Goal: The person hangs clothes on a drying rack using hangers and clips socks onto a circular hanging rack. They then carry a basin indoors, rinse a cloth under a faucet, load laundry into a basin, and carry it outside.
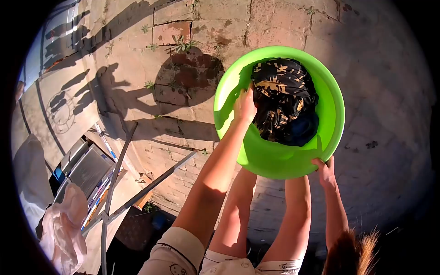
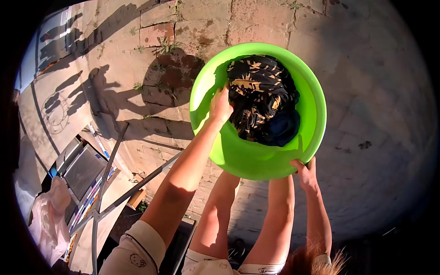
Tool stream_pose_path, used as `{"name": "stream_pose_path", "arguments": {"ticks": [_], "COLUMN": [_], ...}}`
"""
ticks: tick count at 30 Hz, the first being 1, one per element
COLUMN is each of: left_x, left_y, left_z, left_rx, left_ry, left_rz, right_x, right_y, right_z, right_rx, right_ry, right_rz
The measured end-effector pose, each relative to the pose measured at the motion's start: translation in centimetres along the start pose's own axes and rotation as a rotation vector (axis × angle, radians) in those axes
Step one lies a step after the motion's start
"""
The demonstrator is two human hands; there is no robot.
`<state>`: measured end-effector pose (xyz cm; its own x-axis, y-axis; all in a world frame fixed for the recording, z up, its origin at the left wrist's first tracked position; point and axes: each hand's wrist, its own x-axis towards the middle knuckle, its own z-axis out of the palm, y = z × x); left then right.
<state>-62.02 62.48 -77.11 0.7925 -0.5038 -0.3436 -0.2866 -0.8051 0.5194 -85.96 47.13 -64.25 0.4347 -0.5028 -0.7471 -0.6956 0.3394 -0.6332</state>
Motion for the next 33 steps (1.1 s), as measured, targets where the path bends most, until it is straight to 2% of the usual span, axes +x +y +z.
{"name": "stream_pose_path", "arguments": {"ticks": [2,4,6,7,10,11,14,15,18,21,24,25,28,29,30,32,33], "left_x": [0.7,-0.8,-1.7,-1.6,-2.1,-2.5,-3.5,-4.1,-6.4,-8.0,-10.2,-11.1,-13.8,-14.8,-15.8,-17.8,-18.8], "left_y": [-0.3,0.1,0.0,-0.7,-0.4,-0.9,-1.1,-1.2,-2.6,-2.4,-1.9,-0.8,2.0,3.0,4.7,6.5,7.4], "left_z": [1.6,2.4,3.6,5.3,5.7,4.7,3.3,2.7,1.5,-1.1,-2.7,-3.9,-6.9,-7.9,-10.0,-13.0,-14.6], "left_rx": [-0.287,-0.787,-1.220,-1.498,-1.674,-1.629,-1.577,-1.449,-1.458,-1.628,-1.836,-1.897,-2.037,-2.079,-2.046,-2.036,-1.919], "left_ry": [-0.288,-0.552,-0.620,-0.608,-0.475,-0.537,-0.427,-0.349,-0.268,-0.346,-0.387,-0.361,-0.352,-0.340,-0.300,-0.299,-0.280], "left_rz": [-0.131,-0.471,-0.692,-0.620,-0.597,-0.463,-0.354,-0.363,-0.264,-0.160,-0.148,-0.215,-0.186,-0.189,-0.166,-0.157,-0.198], "right_x": [0.8,2.3,5.1,6.3,9.5,10.2,11.7,12.2,14.5,17.0,15.2,15.9,14.8,10.4,7.6,-2.3,-6.7], "right_y": [1.3,0.3,0.8,0.7,2.6,3.0,2.6,2.4,3.3,4.5,2.8,4.0,5.0,0.9,-1.1,-8.7,-11.2], "right_z": [0.9,0.9,0.7,0.6,-0.7,-0.9,-0.9,-1.0,-2.2,-4.0,-2.9,-3.4,-2.9,-0.7,0.8,4.3,5.2], "right_rx": [-0.010,-0.021,-0.001,0.010,-0.003,-0.002,0.001,-0.009,-0.057,-0.046,0.048,0.226,-0.531,-0.340,0.017,0.233,0.320], "right_ry": [0.119,0.147,0.111,0.087,0.058,0.075,0.084,0.074,0.041,0.022,0.274,0.313,0.558,0.379,0.114,-0.144,-0.271], "right_rz": [0.000,-0.005,0.021,0.026,0.027,0.038,0.046,0.050,0.044,0.106,-0.065,-0.021,-0.348,-0.347,-0.418,-0.400,-0.387]}}
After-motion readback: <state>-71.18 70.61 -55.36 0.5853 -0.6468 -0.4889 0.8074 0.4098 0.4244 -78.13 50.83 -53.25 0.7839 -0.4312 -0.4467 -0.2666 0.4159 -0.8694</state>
